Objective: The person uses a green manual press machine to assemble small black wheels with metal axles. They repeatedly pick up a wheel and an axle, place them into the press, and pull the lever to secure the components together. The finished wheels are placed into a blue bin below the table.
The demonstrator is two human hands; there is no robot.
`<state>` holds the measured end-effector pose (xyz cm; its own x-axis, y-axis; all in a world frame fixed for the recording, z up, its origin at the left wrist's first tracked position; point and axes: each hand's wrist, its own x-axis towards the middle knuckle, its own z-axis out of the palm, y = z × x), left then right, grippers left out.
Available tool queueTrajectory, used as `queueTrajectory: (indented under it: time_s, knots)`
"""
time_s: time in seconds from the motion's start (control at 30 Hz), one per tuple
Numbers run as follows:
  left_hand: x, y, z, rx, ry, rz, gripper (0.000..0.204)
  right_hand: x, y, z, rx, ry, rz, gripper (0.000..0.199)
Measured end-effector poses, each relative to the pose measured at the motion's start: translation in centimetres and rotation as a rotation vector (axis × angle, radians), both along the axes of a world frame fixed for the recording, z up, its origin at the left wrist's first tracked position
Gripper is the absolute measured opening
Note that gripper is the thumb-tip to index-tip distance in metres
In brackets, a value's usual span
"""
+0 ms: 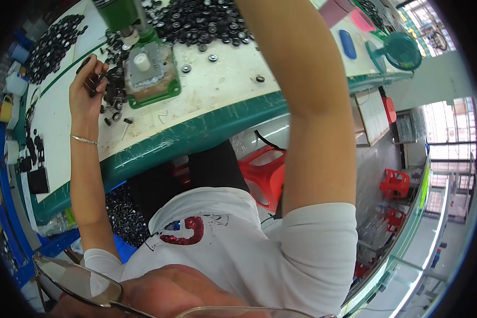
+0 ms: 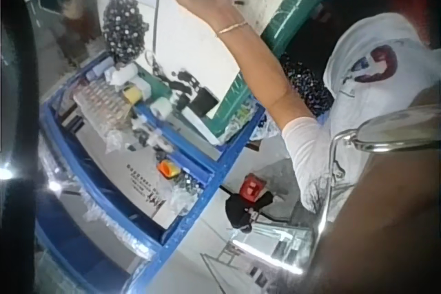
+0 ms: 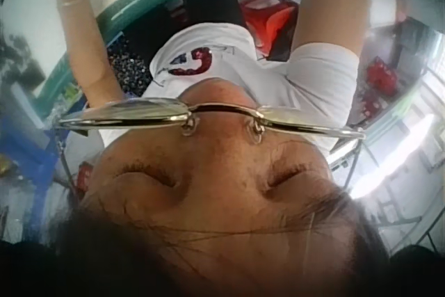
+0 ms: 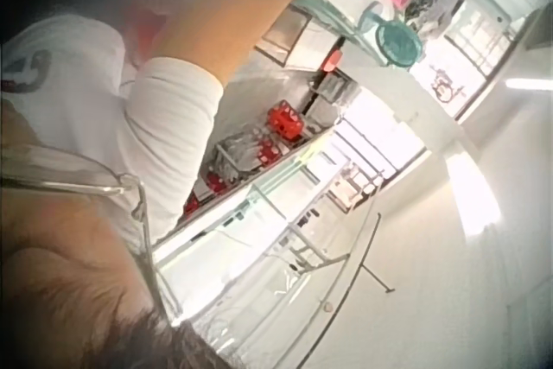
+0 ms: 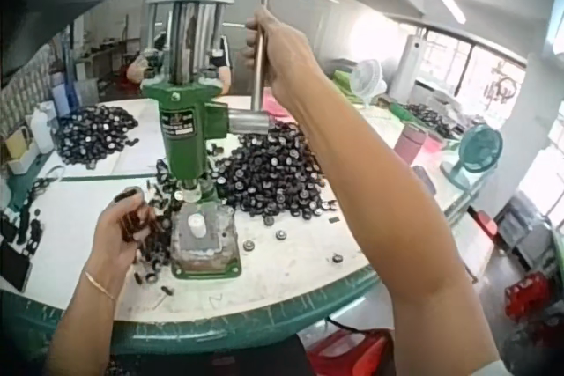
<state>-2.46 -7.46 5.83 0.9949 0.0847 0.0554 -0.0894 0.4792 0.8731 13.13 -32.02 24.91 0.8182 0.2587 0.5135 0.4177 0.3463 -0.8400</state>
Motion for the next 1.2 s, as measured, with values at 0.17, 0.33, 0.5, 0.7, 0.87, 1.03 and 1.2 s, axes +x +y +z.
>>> queueTrajectory:
  time_s: [0.17, 0.33, 0.5, 0.7, 0.87, 1.03, 1.2]
  knots:
    - [-5.8, 2.6, 1.2, 0.314, 0.052, -0.085, 0.025, -10.7, -5.7, -6.7, -0.505, -0.299, -0.604, 0.031]
    - [-9.0, 2.9, 1.3, 0.778, 0.131, -0.318, 0.015, -18.1, -14.5, -16.2, -1.211, -0.101, -0.568, 0.028]
    - [-9.8, 0.4, -0.2, 1.456, 0.038, -0.167, 0.021, -20.4, -14.5, -22.0, -1.208, -0.070, -0.613, 0.022]
    - [-8.7, -1.0, 0.0, 1.569, -0.092, -0.075, 0.014, -18.7, -13.2, -20.8, -1.109, -0.057, -0.549, 0.015]
    - [-8.6, -0.9, -1.3, 1.569, -0.132, -0.079, 0.015, -16.6, -8.4, -20.9, -0.623, 0.102, -0.299, 0.015]
    - [-8.6, -1.4, -0.6, 1.566, -0.011, -0.073, 0.016, -14.1, -1.1, -19.2, -0.342, 0.225, -0.136, 0.019]
    - [-8.6, -1.5, -0.6, 1.558, -0.061, -0.058, 0.015, -11.5, 2.6, -19.7, -0.470, 0.089, -0.157, 0.026]
